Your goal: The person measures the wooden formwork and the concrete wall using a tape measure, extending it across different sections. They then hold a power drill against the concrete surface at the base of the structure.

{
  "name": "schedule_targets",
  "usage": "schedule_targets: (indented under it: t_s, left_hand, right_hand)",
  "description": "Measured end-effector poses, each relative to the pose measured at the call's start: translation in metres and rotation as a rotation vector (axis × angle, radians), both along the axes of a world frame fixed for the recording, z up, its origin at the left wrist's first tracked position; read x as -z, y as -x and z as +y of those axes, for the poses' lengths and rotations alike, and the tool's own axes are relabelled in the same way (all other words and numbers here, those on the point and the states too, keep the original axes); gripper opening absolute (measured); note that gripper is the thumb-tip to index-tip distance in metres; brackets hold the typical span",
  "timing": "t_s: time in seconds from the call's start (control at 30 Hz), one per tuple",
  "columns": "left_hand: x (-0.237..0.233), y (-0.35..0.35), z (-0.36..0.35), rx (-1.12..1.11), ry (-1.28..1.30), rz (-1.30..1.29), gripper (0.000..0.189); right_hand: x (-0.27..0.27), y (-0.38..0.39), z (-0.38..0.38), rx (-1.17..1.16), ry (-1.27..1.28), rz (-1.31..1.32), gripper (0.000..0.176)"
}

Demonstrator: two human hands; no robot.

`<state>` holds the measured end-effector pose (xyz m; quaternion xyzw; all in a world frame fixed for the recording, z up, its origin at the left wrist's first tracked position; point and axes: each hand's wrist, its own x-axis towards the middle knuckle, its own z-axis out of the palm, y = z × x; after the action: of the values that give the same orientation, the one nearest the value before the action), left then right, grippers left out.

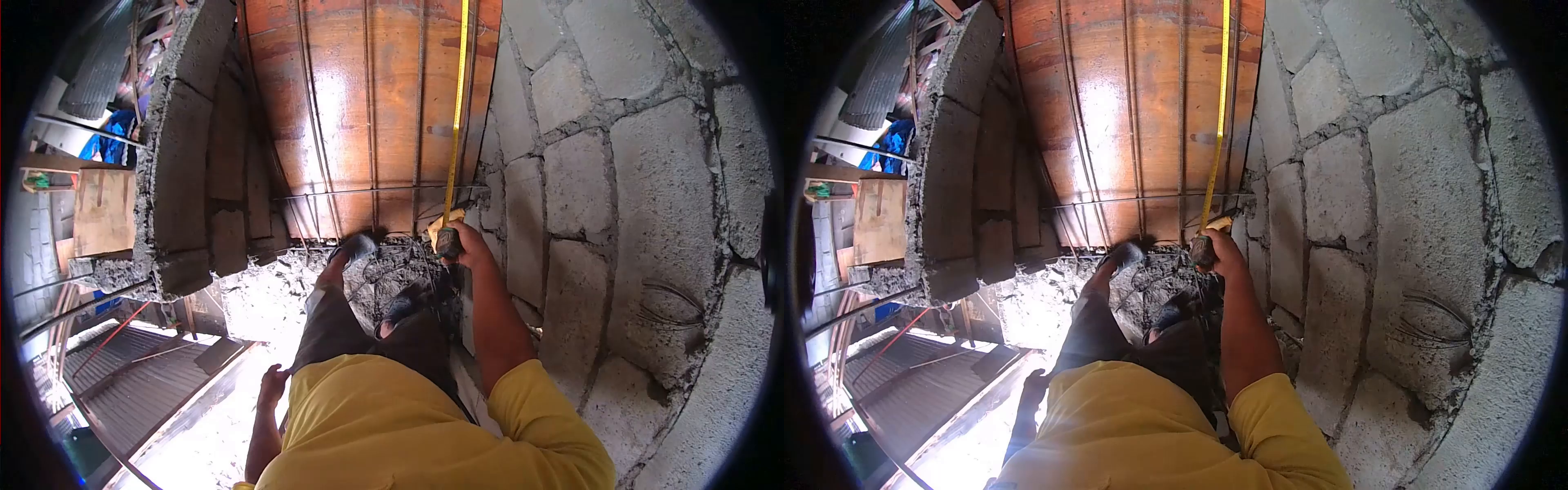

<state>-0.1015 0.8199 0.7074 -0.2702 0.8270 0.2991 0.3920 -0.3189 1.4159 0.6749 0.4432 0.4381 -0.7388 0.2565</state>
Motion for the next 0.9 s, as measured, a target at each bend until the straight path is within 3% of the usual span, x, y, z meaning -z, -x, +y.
schedule_targets:
  t_s: [0.17,0.5,0.53,0.7,0.77,0.8,0.9]
  left_hand:
    - [0.024,-0.011,-0.015,-0.221,-0.066,-0.083,0.043]
    - [-0.005,0.056,-0.002,0.006,-0.005,-0.014,0.048]
    - [-0.018,0.067,0.01,-0.077,-0.023,-0.018,0.05]
    - [0.007,0.067,-0.006,-0.01,-0.08,0.038,0.05]
    - [0.008,0.066,-0.006,0.124,-0.035,0.05,0.049]
    - [0.002,0.064,0.001,-0.053,-0.072,0.022,0.05]
    - [0.013,0.045,-0.001,-0.036,-0.087,0.012,0.049]
  right_hand:
    - [0.009,0.005,0.003,0.003,-0.012,-0.04,0.033]
    - [0.006,0.023,-0.008,0.075,0.033,-0.063,0.031]
    - [0.005,0.025,-0.008,0.078,0.033,-0.067,0.031]
    - [0.01,0.024,-0.007,0.094,0.037,-0.052,0.031]
    - [0.012,0.02,-0.003,0.077,0.02,-0.045,0.033]
    - [0.014,0.018,0.0,0.08,0.022,-0.057,0.034]
    - [0.01,0.015,0.004,0.062,-0.026,-0.095,0.038]
